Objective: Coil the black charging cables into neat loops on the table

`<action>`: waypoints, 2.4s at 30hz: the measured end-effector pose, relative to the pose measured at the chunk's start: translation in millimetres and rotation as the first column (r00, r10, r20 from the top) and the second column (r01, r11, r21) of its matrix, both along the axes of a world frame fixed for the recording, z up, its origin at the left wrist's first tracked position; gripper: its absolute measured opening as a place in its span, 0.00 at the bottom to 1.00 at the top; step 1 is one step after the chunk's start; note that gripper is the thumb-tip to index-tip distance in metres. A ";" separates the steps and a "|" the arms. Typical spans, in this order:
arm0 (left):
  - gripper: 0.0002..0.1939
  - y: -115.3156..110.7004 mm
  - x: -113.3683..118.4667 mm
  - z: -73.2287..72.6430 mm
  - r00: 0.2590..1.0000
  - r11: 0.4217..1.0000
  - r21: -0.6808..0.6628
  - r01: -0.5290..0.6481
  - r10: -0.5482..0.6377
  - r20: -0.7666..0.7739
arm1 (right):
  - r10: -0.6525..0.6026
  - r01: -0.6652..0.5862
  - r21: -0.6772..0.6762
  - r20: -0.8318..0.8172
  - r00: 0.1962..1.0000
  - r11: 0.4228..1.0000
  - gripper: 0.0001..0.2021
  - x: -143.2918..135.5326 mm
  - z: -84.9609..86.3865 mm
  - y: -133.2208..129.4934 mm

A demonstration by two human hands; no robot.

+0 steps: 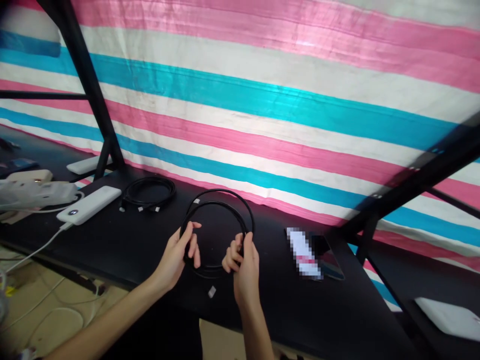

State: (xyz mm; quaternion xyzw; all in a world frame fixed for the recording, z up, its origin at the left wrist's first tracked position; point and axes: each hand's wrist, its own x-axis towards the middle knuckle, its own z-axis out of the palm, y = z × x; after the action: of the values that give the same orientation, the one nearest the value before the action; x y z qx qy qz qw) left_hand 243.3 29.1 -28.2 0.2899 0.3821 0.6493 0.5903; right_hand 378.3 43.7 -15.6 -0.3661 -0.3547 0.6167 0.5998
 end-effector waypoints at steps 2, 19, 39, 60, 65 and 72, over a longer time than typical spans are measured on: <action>0.18 1.4 -14.4 -0.1 0.999 0.999 -0.022 0.047 -0.047 -0.011 | 0.033 -0.042 0.035 0.225 0.974 0.999 0.18 5.3 -8.0 4.6; 0.06 -26.3 -38.8 37.3 0.630 0.903 0.045 0.428 -0.262 -0.731 | -0.733 -0.492 0.717 0.647 0.209 0.493 0.11 -9.4 17.1 -10.9; 0.24 -26.0 -43.0 22.2 0.675 0.929 0.141 0.344 -0.140 -0.725 | -0.242 -0.211 0.372 0.851 0.466 0.904 0.10 -5.8 5.9 -15.4; 0.11 -37.6 -43.4 6.7 0.280 0.899 0.210 0.385 0.103 -0.954 | -0.358 0.228 0.276 0.701 0.616 0.934 0.13 19.3 -20.0 -78.0; 0.09 -43.5 -43.9 5.6 0.357 0.912 0.146 0.383 -0.001 -0.934 | -0.354 0.308 0.183 0.601 0.717 0.934 0.13 17.1 -28.5 -80.2; 0.17 -46.8 -51.2 -0.5 0.319 0.963 0.008 0.271 -0.082 -0.944 | -0.122 0.107 0.060 0.571 0.812 0.992 0.14 12.9 -16.3 -70.6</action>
State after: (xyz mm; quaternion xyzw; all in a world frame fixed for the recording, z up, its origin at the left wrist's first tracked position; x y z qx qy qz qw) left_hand 192.1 -17.6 -28.7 0.6968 0.5620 0.3254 0.3046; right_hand 391.2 -26.9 -31.9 -0.5477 -0.5038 0.4363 0.5058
